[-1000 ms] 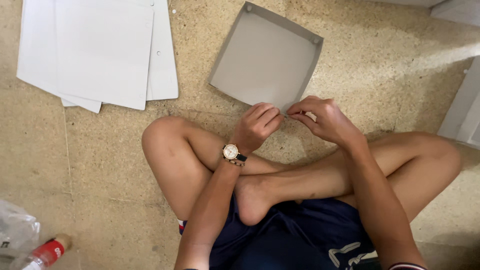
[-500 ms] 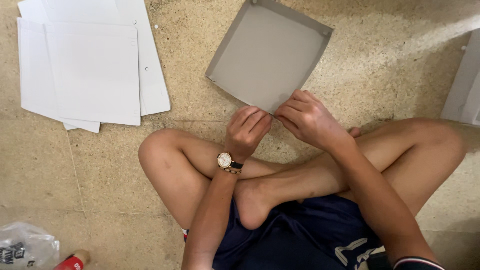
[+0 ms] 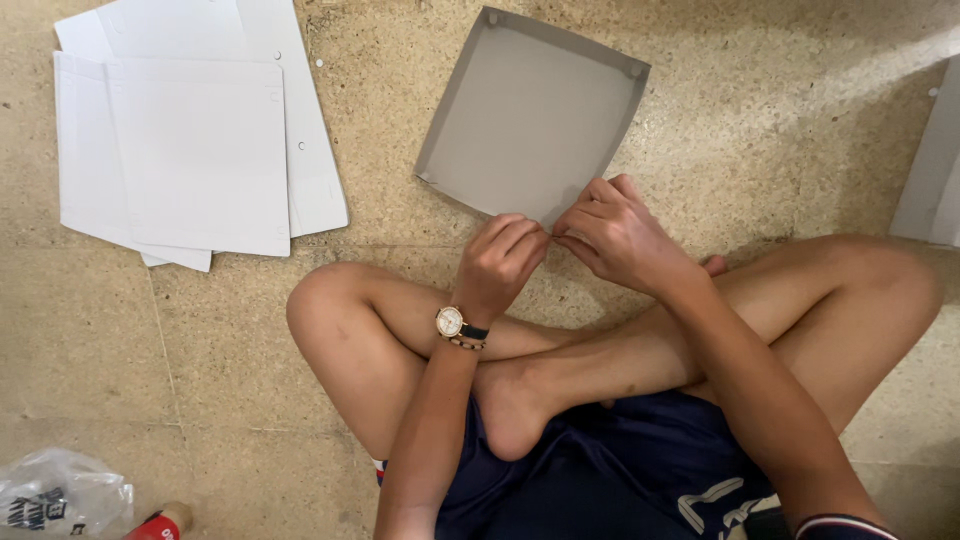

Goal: The person folds and assembles small cardboard boxes by hand while sitting on the floor.

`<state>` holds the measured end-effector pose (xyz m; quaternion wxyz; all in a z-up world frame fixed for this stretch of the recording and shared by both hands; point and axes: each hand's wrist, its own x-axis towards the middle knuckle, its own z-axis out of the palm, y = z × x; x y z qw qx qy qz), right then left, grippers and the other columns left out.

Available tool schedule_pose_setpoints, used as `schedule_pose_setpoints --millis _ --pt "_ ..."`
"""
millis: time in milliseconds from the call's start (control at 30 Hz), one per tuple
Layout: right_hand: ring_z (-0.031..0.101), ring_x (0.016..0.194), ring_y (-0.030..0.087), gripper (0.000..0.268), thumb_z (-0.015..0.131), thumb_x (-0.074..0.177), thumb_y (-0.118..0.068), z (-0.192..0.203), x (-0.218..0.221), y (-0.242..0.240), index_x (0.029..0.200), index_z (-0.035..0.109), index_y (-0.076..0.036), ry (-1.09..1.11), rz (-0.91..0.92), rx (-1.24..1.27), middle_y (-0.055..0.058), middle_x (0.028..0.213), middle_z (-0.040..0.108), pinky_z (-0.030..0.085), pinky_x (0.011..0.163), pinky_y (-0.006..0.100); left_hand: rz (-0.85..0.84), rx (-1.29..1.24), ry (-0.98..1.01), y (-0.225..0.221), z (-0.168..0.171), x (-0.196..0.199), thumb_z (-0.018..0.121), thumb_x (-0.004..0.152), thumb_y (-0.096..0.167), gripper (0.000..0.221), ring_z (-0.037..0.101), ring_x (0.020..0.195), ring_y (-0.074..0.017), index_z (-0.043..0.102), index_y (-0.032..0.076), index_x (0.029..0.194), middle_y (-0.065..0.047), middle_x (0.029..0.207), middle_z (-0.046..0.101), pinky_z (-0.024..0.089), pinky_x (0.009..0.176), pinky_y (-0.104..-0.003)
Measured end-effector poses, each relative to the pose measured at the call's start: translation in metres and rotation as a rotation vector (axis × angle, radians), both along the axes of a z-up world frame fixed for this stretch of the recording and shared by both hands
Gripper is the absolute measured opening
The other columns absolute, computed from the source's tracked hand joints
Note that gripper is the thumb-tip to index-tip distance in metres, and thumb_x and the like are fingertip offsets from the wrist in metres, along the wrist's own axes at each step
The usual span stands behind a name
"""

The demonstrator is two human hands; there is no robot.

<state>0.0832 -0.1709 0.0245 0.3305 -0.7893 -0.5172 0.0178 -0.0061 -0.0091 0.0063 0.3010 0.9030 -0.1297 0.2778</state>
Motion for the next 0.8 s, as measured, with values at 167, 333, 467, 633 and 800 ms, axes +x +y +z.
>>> schedule_pose_setpoints --millis 167,333,467,633,800 --pt "0.05 0.075 0.021 0.013 0.068 0.072 -0.011 -0.013 -0.001 0.0 0.076 0.056 -0.01 -0.049 0.019 -0.005 0.001 0.07 0.058 0.035 0.07 0.034 -0.048 -0.061 0.12 0.002 0.001 0.001 0.058 0.086 0.009 0.006 0.06 0.078 -0.0229 0.06 0.004 0.087 -0.007 0.079 0.058 0.051 0.071 -0.032" --pt "0.05 0.076 0.02 0.014 0.069 0.07 -0.012 -0.029 -0.002 -0.002 0.075 0.056 -0.01 -0.082 0.015 -0.018 0.0 0.07 0.057 0.035 0.071 0.035 -0.069 -0.04 0.184 0.0 -0.018 0.0 0.054 0.088 0.008 0.005 0.06 0.076 -0.0227 0.057 0.004 0.088 -0.007 0.073 0.056 0.05 0.071 -0.031" --pt "0.05 0.075 0.019 0.012 0.068 0.07 -0.011 -0.032 -0.001 -0.002 0.069 0.055 -0.012 -0.177 -0.01 0.001 -0.001 0.065 0.054 0.034 0.071 0.035 -0.056 -0.027 0.259 0.0 -0.02 0.002 0.056 0.087 0.013 0.007 0.058 0.075 -0.0208 0.054 0.007 0.084 -0.006 0.073 0.054 0.049 0.07 -0.029" --pt "0.051 0.078 0.018 0.01 0.068 0.072 -0.011 -0.036 -0.003 -0.001 0.07 0.059 -0.014 -0.214 -0.038 -0.004 -0.003 0.067 0.057 0.034 0.073 0.034 -0.013 -0.011 0.239 -0.004 -0.027 0.002 0.059 0.082 0.013 0.006 0.056 0.076 -0.0187 0.054 0.009 0.082 -0.004 0.075 0.054 0.048 0.07 -0.028" --pt "0.051 0.076 0.018 0.008 0.068 0.07 -0.011 -0.038 -0.006 -0.001 0.072 0.061 -0.016 -0.197 -0.062 -0.012 -0.004 0.068 0.059 0.034 0.073 0.035 0.0 0.092 0.227 -0.006 -0.047 0.001 0.055 0.085 0.013 0.011 0.054 0.073 -0.017 0.053 0.01 0.075 -0.002 0.07 0.05 0.046 0.067 -0.026"
